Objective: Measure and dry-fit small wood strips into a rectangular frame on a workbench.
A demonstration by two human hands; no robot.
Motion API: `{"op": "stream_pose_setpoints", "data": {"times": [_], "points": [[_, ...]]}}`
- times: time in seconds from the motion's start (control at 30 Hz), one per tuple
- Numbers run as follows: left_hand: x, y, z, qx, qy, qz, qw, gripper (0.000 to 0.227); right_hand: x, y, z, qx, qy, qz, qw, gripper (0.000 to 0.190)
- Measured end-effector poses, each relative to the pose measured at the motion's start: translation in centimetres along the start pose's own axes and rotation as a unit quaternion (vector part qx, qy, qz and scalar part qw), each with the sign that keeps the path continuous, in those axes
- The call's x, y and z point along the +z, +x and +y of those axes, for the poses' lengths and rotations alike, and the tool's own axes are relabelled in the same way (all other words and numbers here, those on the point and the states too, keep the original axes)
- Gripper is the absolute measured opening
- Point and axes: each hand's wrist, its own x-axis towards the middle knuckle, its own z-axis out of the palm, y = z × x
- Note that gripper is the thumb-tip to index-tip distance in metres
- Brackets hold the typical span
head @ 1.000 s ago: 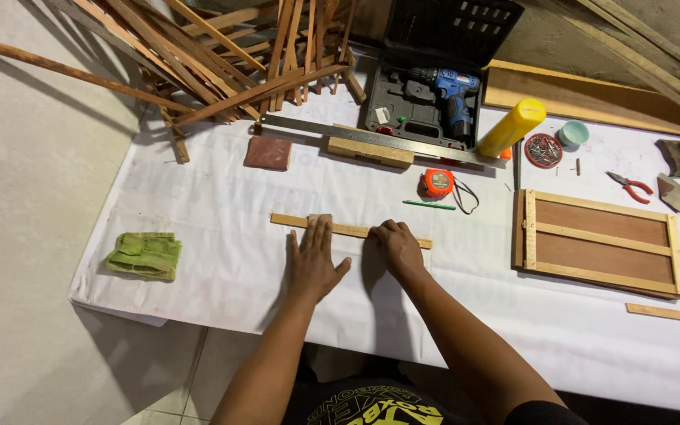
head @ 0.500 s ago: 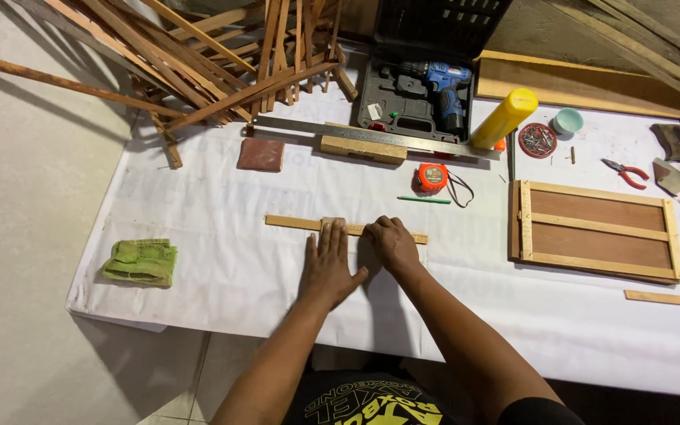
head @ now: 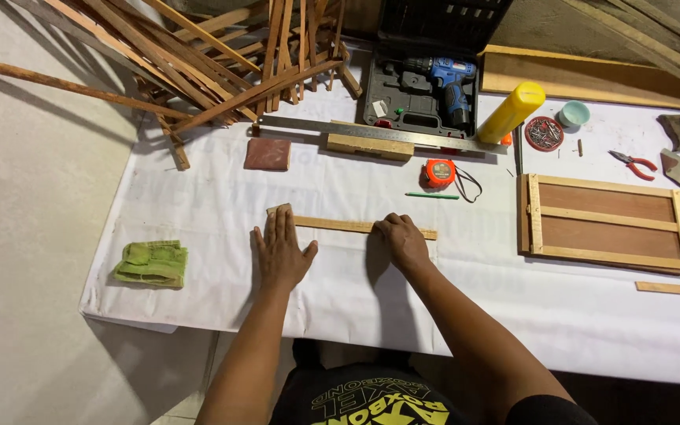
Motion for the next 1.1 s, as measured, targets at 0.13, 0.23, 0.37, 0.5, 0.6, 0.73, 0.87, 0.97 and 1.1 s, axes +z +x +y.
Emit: {"op": "stream_pose_setpoints", "data": {"times": [0.13, 0.23, 0.37, 0.5, 0.6, 0.73, 0.87, 0.97, 1.1], "points": [[-0.4, 0.2, 1.0, -0.014, 0.007, -0.003, 1.0, 0.101, 0.7, 0.1, 0.2, -0.001, 0.008, 0.017, 1.0, 0.023], [-2.6, -1.1, 4.9, 0.029, 0.003, -0.061, 0.998, 0.102, 0.8, 0.0, 0.2, 0.009, 0.01, 0.016, 1.0, 0.021], [-3.0, -2.1, 12.0, 0.095, 0.005, -0.131, 0.987, 0.101, 1.2, 0.4, 1.6, -0.011, 0.009, 0.004, 1.0, 0.023], [-3.1, -2.7, 15.5, 0.125, 0.014, -0.145, 0.982, 0.097, 0.7, 0.5, 1.8, -0.028, 0.021, -0.009, 0.999, 0.024], [-3.8, -2.5, 15.1, 0.106, 0.048, -0.178, 0.977, 0.1, 1.5, 0.6, 2.5, -0.037, 0.03, -0.004, 0.999, 0.027], [-1.9, -1.7, 11.2, 0.093, 0.005, -0.124, 0.988, 0.098, -0.4, 0.6, 0.9, -0.022, 0.014, -0.025, 0.999, 0.025], [0.2, -0.2, 3.6, 0.029, 0.005, -0.023, 0.999, 0.095, -0.5, 0.3, 0.3, -0.005, 0.013, -0.015, 1.0, 0.019], [0.5, 0.3, 0.3, 0.009, -0.012, -0.011, 1.0, 0.098, 0.0, 0.2, -0.1, -0.001, 0.006, 0.0, 1.0, 0.019], [2.3, 1.0, -1.0, 0.04, -0.061, 0.013, 0.997, 0.098, 0.2, 0.2, -0.7, 0.024, -0.012, 0.008, 1.0, 0.02]]}}
